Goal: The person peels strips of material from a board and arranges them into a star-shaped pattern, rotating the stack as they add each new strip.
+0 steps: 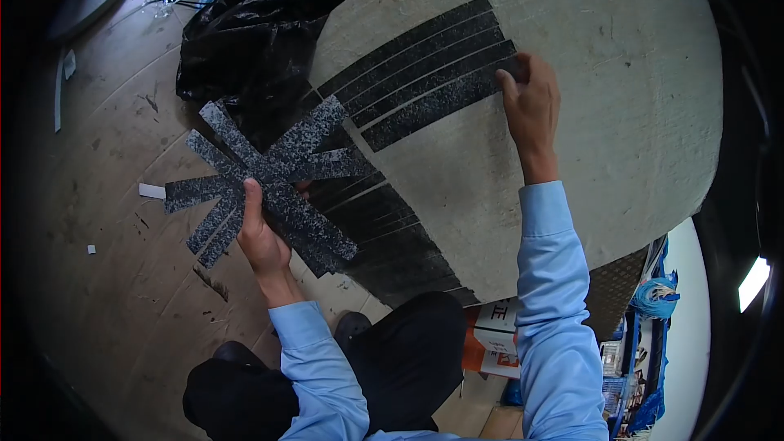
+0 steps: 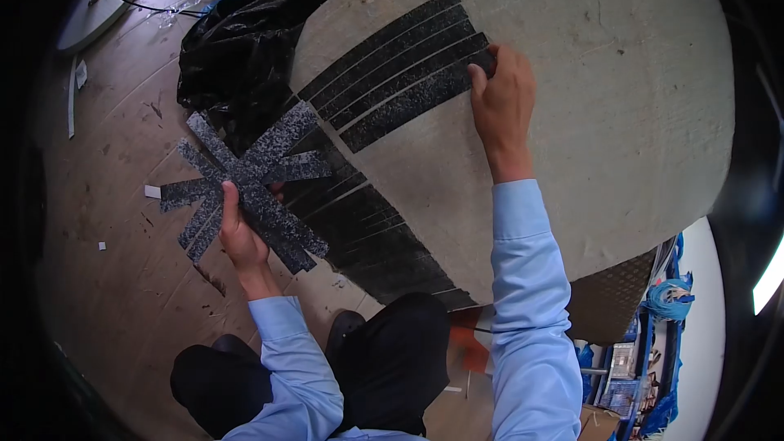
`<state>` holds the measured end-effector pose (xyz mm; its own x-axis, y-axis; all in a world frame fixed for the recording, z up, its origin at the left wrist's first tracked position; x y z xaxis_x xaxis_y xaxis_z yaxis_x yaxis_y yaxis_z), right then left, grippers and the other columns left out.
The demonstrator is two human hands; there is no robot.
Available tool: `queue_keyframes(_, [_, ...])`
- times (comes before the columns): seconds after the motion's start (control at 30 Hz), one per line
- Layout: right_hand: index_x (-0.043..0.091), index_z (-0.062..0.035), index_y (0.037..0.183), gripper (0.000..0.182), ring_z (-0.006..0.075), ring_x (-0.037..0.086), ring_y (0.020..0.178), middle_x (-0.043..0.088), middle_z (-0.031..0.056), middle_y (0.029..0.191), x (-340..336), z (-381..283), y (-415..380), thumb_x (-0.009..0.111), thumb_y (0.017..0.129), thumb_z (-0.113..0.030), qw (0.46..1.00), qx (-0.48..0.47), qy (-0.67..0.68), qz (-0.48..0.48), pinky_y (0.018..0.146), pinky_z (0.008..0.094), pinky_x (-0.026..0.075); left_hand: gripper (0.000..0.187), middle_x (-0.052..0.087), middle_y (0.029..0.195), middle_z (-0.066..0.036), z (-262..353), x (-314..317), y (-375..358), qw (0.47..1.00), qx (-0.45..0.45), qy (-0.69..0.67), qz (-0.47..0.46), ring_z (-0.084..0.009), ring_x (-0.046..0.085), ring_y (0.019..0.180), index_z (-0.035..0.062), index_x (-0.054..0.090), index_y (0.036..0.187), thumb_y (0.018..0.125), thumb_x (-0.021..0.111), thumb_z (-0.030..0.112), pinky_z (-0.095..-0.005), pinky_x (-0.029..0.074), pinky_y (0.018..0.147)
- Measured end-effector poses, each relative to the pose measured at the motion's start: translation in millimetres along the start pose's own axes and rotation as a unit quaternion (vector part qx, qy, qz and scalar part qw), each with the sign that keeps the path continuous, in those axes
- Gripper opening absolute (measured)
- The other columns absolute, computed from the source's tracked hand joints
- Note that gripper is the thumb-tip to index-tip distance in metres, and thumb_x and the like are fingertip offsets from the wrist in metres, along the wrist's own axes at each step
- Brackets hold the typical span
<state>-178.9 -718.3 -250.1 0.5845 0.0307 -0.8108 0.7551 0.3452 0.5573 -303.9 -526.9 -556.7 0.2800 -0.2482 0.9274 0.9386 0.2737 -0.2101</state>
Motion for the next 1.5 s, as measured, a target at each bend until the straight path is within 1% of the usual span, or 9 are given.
queue_keyframes(0.07, [0.057,-0.0028,0.096,0.027,0.0332,0.053,0.089,0.055,0.0164,0.094,-11,-13,-5,0.062,0.069,0.001,0.993,-0.075,-0.069,0.054,0.077,0.0388,0.042,0.041,0.063,0.099,-0.012,2,2,-3,1.000,-0.004,0.010,0.003,-0.0239,0.063,0.086,-0.0004,0.057,0.106,0.095,0.041,0.035,-0.0333,0.050,0.076])
queue_keyframes(0.37, [0.054,-0.0044,0.099,0.031,0.0330,0.052,0.086,0.057,0.0154,0.092,-6,-28,-14,0.060,0.069,0.004,0.985,-0.052,-0.154,0.060,0.074,0.0400,0.042,0.041,0.064,0.098,-0.012,2,0,-3,1.000,-0.006,-0.009,0.021,-0.0241,0.063,0.087,-0.0005,0.057,0.106,0.094,0.042,0.036,-0.0335,0.050,0.075])
queue_keyframes(0.67, [0.054,-0.0042,0.094,0.027,0.0332,0.054,0.086,0.058,0.0147,0.088,1,-10,-14,0.061,0.069,0.003,0.996,0.011,-0.083,0.043,0.075,0.0396,0.043,0.042,0.063,0.100,-0.013,-1,0,-2,1.000,-0.014,-0.011,0.003,-0.0247,0.063,0.087,-0.0005,0.056,0.108,0.094,0.042,0.036,-0.0336,0.050,0.075])
queue_keyframes(0.8, [0.054,-0.0026,0.096,0.027,0.0332,0.055,0.087,0.058,0.0158,0.091,-12,-15,-19,0.060,0.070,0.004,0.994,-0.033,-0.065,0.086,0.076,0.0391,0.044,0.042,0.063,0.099,-0.013,-3,-1,-3,0.999,-0.017,-0.017,0.021,-0.0238,0.063,0.087,-0.0013,0.057,0.106,0.095,0.039,0.036,-0.0330,0.050,0.076])
queue_keyframes(0.87, [0.055,-0.0016,0.096,0.027,0.0328,0.056,0.086,0.057,0.0164,0.092,-9,-6,-16,0.058,0.071,0.006,0.998,0.021,-0.035,0.056,0.075,0.0387,0.045,0.043,0.063,0.098,-0.014,-2,0,-1,0.999,-0.013,-0.028,0.023,-0.0229,0.063,0.087,-0.0020,0.058,0.104,0.095,0.037,0.035,-0.0323,0.050,0.076])
queue_keyframes(1.1, [0.056,-0.0009,0.097,0.025,0.0323,0.057,0.085,0.057,0.0168,0.091,-7,-11,-13,0.057,0.072,0.005,0.998,0.015,-0.062,0.027,0.074,0.0383,0.045,0.042,0.064,0.098,-0.013,1,3,-3,1.000,-0.014,-0.005,0.004,-0.0234,0.063,0.087,-0.0010,0.058,0.105,0.095,0.039,0.035,-0.0328,0.050,0.076])
queue_keyframes(1.2, [0.056,-0.0004,0.096,0.023,0.0322,0.057,0.085,0.057,0.0167,0.091,-14,-17,-15,0.056,0.073,0.005,0.992,-0.060,-0.092,0.057,0.074,0.0381,0.045,0.041,0.063,0.099,-0.012,0,1,-2,1.000,-0.014,-0.022,0.005,-0.0239,0.062,0.087,-0.0002,0.057,0.106,0.094,0.041,0.036,-0.0336,0.049,0.077])
queue_keyframes(1.27, [0.057,-0.0004,0.095,0.022,0.0324,0.057,0.084,0.058,0.0164,0.089,-15,-7,-15,0.056,0.074,0.005,0.998,-0.014,-0.002,0.063,0.073,0.0379,0.045,0.041,0.064,0.098,-0.012,2,-1,-1,1.000,-0.011,-0.027,0.009,-0.0238,0.062,0.087,-0.0002,0.057,0.106,0.094,0.041,0.036,-0.0337,0.049,0.077])
queue_keyframes(1.5, [0.056,0.0002,0.091,0.018,0.0324,0.056,0.080,0.057,0.0166,0.085,-11,-16,-8,0.057,0.073,0.004,0.998,0.001,-0.057,0.027,0.071,0.0380,0.045,0.043,0.064,0.097,-0.014,-9,-2,0,0.999,-0.031,-0.037,0.018,-0.0227,0.063,0.085,-0.0018,0.058,0.103,0.095,0.037,0.034,-0.0325,0.051,0.076])
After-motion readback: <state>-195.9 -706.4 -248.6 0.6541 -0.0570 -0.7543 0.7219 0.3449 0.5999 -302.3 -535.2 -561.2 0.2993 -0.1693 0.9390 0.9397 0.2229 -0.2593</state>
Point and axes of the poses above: each hand's wrist, its own y-axis towards the middle knuckle, its own x-axis out of the palm, z = x × y, the point moved 9 cm from there along y, towards the middle knuckle
